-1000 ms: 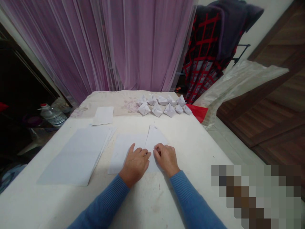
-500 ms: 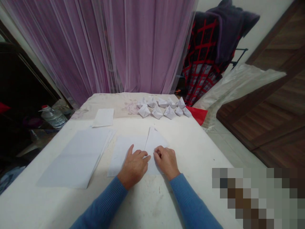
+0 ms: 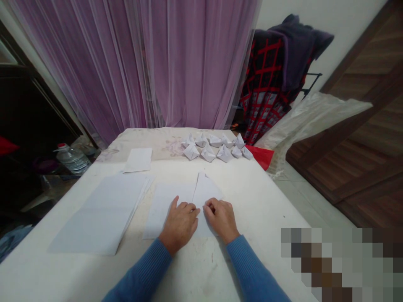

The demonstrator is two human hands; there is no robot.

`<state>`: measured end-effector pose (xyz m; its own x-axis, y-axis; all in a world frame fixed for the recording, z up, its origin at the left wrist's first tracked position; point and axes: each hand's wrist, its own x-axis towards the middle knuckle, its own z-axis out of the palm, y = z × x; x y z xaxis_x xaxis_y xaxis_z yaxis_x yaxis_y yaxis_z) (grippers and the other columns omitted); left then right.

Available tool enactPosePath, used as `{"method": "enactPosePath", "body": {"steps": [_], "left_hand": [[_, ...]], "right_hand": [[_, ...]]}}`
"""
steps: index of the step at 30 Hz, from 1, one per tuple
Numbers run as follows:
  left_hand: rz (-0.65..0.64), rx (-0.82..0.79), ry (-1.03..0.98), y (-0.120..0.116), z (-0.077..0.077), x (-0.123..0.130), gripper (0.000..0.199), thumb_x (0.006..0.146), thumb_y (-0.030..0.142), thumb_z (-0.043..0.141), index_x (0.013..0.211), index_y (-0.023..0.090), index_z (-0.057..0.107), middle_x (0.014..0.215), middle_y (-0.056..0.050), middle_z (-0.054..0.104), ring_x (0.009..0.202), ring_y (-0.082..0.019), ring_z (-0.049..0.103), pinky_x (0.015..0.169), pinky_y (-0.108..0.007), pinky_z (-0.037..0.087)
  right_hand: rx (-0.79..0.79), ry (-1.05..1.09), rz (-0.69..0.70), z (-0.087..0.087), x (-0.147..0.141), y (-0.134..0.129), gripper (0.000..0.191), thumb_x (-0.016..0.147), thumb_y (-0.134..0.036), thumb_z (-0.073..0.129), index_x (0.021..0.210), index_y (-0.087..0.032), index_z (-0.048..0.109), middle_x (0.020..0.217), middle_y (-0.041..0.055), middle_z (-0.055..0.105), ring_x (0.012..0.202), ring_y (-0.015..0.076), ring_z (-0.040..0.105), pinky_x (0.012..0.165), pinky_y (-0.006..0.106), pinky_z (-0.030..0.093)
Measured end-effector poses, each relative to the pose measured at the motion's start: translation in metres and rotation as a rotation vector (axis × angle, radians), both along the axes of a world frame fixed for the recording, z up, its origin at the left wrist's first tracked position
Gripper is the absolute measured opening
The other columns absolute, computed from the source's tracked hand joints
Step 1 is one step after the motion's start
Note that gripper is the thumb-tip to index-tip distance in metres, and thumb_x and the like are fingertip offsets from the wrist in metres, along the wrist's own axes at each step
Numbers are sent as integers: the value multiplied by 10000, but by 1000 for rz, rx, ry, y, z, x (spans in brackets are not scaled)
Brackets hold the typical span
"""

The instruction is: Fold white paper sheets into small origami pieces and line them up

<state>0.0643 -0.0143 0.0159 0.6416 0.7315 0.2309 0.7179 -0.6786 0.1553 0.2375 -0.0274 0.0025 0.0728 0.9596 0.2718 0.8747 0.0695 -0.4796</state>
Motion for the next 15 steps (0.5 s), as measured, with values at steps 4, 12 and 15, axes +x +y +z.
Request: {"method": "enactPosePath", "body": {"steps": [4, 12, 15], "left_hand": [[-4, -7, -37, 2, -3, -1, 222, 876, 223, 564, 1073, 279, 647, 1002, -6, 685, 982, -198, 594, 1105, -533, 231], [0, 16, -57, 1, -6, -1, 223, 875, 190, 552, 1058, 269, 651, 996, -15, 684, 979, -188, 599, 1115, -523, 238], [-9, 20, -88, 2, -10, -2, 233, 872, 189, 555, 1071, 267, 647, 1014, -19, 679, 995, -191, 597, 1118, -527, 238]], "right_hand": [[15, 91, -31, 5, 13, 7, 242, 915, -322, 456, 820, -218, 653, 690, -17, 673, 638, 139, 600, 647, 245, 370], [-111, -113, -75, 19, 35, 65, 282, 912, -243, 481, 1108, -250, 683, 1124, 50, 685, 1003, 173, 605, 807, 249, 405], [-191, -94, -140, 18, 37, 91, 299, 926, -266, 443, 951, -238, 739, 960, 67, 729, 861, 182, 640, 711, 256, 407]]}}
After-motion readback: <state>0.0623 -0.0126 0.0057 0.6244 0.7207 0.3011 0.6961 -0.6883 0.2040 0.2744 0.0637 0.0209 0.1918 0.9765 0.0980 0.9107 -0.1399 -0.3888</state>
